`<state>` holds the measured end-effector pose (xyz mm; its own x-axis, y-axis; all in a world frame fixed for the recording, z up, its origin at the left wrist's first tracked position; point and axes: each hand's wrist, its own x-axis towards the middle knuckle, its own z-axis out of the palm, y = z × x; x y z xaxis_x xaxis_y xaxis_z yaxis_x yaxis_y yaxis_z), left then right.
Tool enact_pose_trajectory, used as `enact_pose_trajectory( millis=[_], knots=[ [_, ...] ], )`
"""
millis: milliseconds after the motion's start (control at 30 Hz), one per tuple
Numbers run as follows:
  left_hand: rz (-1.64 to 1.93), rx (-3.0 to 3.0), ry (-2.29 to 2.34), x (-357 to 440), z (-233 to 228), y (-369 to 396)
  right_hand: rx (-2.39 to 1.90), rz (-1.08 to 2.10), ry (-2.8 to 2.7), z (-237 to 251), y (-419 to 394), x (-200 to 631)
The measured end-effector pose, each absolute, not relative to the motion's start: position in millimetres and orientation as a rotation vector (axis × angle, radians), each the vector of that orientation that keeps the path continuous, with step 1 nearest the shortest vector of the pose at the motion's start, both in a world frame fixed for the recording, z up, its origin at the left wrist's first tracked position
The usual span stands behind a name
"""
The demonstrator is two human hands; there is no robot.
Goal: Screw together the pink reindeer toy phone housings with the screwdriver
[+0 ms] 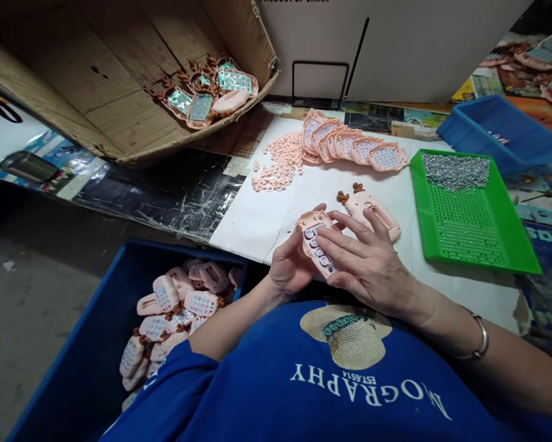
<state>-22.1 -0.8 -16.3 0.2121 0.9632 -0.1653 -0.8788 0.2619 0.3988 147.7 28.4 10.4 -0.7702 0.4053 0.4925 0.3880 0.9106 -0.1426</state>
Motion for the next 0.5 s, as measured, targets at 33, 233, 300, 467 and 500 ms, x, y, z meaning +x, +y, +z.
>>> enact_pose_trajectory(
  millis=[33,233,300,467,500],
  knots=[
    [1.303,0.249,0.421,-22,-17,-2,-0.559,0.046,-2.552,10,28,149],
    [1.304,0.251,0.454,-20,-17,-2,-0.484,0.119,-2.597,12,31,158],
    [1.319,0.238,0.442,-19,-17,0,-0.495,0.247,-2.508,16,37,164],
    [1.351,0.203,0.401,-20,-12,5,-0.951,0.192,-2.307,12,67,182],
    [1.353,0.187,0.414,-20,-10,5,-1.044,0.115,-2.355,8,72,184]
  ],
)
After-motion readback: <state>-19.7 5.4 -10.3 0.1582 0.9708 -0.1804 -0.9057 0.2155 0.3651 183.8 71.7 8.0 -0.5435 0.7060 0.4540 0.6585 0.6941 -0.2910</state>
